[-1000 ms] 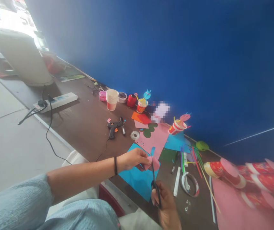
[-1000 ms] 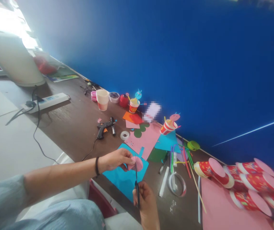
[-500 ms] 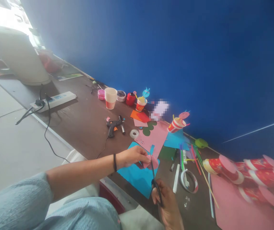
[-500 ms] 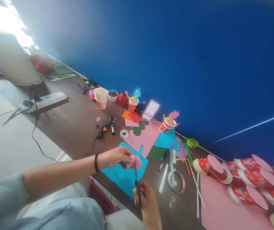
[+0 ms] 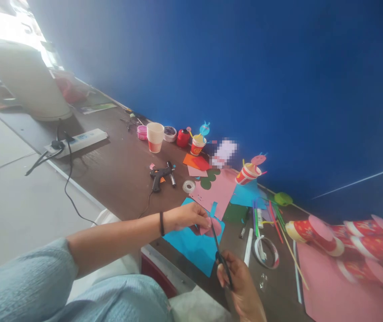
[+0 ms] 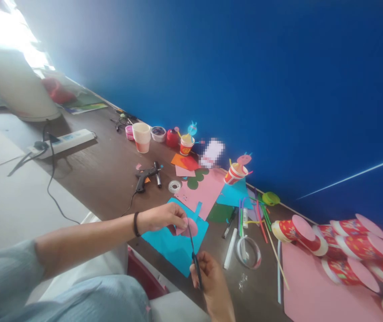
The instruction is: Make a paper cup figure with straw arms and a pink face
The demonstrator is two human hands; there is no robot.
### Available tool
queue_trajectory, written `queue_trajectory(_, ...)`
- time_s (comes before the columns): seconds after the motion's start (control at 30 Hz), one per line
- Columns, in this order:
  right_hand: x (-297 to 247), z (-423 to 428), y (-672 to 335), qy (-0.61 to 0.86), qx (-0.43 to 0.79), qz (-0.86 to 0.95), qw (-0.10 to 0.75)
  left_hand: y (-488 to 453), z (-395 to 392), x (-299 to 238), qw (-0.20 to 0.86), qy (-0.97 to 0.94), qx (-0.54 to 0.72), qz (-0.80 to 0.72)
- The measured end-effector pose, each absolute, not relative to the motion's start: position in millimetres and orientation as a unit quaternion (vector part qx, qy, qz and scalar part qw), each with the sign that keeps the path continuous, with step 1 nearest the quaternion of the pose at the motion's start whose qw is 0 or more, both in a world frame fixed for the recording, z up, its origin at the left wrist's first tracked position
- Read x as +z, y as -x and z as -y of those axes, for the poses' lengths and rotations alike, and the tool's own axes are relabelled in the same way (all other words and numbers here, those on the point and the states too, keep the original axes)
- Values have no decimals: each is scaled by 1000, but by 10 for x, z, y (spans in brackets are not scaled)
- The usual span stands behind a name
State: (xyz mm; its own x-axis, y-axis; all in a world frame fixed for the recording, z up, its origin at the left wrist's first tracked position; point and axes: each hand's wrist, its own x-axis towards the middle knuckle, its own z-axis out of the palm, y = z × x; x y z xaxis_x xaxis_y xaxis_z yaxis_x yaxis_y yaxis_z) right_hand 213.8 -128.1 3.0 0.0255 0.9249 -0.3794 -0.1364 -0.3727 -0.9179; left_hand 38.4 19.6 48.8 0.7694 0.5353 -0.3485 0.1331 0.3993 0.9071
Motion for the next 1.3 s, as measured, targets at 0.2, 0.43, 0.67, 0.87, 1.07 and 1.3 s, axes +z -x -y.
queue_trajectory(0.2,61,1286,-2172,564,604,363,431,-365,-217,477,781,-539,113,-295)
queue_trajectory(0.43,62,1330,-2224,573,612,351,416,-342,-205,481,779,-548,101,-287)
queue_trajectory(0.67,87,1334,-2284,559,625,384,388,-312,-236,494,791,-541,67,-279)
queue_trajectory(0.87,171,1321,-2288,583,618,395,349,-279,-257,592,790,-545,34,-280)
queue_trajectory(1.07,211,1305,-2306,586,632,376,340,-284,-294,581,772,-570,3,-282)
queue_trajectory(1.3,108,1331,-2297,593,582,383,403,-298,-270,577,754,-586,82,-285)
